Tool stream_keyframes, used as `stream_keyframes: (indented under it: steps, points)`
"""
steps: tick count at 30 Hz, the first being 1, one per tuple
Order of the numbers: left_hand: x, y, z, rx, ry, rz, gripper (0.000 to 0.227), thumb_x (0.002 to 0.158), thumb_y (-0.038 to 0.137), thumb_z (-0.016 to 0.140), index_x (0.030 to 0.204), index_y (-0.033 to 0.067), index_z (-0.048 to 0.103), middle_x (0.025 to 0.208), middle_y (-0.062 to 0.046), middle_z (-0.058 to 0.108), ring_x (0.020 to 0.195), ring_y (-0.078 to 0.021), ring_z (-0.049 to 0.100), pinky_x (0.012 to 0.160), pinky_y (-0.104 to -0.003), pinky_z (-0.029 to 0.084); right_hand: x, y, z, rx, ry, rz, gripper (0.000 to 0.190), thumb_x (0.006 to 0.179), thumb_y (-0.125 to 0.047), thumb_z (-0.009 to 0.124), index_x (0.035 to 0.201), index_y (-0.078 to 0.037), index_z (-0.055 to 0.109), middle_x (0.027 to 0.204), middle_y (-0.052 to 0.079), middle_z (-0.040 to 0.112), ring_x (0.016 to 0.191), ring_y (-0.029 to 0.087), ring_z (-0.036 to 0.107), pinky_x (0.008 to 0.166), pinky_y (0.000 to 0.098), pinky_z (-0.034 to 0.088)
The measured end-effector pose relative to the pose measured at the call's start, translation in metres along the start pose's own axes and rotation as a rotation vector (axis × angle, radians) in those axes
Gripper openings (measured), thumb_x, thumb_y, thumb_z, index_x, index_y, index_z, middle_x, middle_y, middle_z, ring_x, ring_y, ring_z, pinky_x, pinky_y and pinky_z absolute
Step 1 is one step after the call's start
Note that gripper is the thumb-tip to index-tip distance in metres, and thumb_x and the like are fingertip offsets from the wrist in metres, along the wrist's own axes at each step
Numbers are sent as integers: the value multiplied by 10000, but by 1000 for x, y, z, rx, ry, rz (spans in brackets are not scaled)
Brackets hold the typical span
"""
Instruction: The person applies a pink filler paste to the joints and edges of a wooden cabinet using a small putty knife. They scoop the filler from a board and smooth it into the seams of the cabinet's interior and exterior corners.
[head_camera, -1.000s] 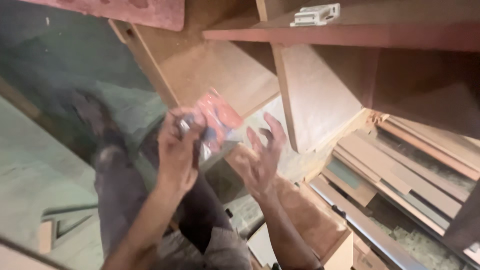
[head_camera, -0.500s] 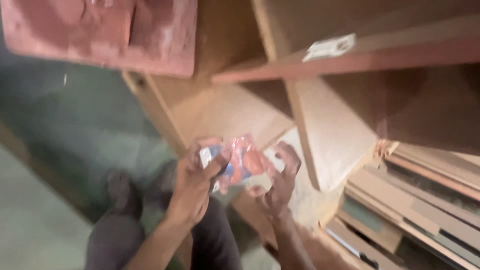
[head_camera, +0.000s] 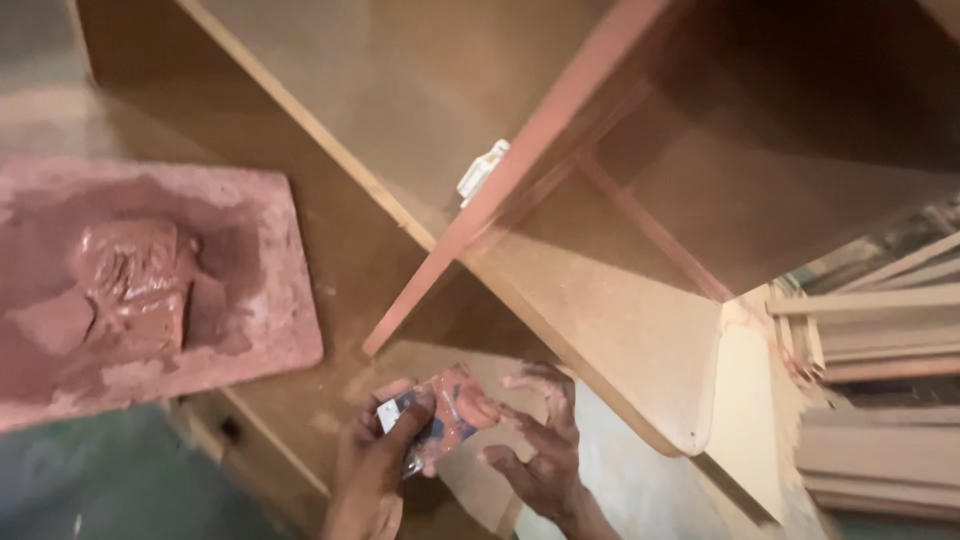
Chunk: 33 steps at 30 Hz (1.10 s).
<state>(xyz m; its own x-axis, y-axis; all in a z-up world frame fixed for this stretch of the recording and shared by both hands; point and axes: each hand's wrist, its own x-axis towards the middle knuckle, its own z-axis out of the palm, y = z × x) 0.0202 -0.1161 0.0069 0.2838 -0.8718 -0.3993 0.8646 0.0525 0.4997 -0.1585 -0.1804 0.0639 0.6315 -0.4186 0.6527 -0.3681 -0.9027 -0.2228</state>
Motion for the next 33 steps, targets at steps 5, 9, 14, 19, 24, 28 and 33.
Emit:
stream_keyframes:
  steps: [5,9,14,19,24,28,33]
  points:
    - [21,-10,-16,76,-79,102,299,856,93,739,1119,-20,652,782,-113,722,580,-169,659,416,-302,484,-10,8,19,14,81,-78,461,752,-362,900,1081,-71,762,1286,106,623,1266,382,546,1046,514,489]
    - [25,-12,-27,107,-159,134,215,884,127,732,1057,4,699,831,-47,739,652,-114,674,474,-262,495,-19,11,27,9,93,-60,429,744,-274,909,1103,-80,778,1291,121,612,1265,379,547,1014,493,498]
    - [17,-13,-26,122,-55,94,145,874,127,703,1018,123,716,844,17,735,692,-75,666,527,-244,489,-31,-2,16,54,152,-124,361,755,-263,924,1019,-94,744,1318,105,618,1290,356,550,1028,456,506]
    - [-5,-1,-3,178,-205,170,129,914,140,713,1019,72,742,876,4,719,715,-76,636,541,-229,476,-36,-20,-16,286,111,-4,362,839,-235,860,1159,-83,783,1364,124,583,1216,303,577,1020,447,502]
    - [-37,8,8,302,-228,147,172,890,146,713,1052,92,736,866,8,735,704,-79,644,531,-252,473,-38,-27,-35,630,200,78,408,931,-275,732,1229,1,693,1478,166,506,1241,281,613,1051,436,512]
    - [-43,14,7,346,-167,134,260,869,130,706,1128,110,701,912,6,748,719,-90,672,533,-260,462,-36,-32,-43,726,245,7,463,984,-307,682,1245,74,650,1519,202,478,1394,294,499,1188,434,378]
    - [-38,29,-2,286,-154,174,328,892,141,705,1213,78,676,948,-26,728,727,-85,670,536,-265,481,-19,-52,-66,1524,291,69,459,1047,-260,608,1350,82,566,1539,211,460,1428,332,422,1103,470,386]
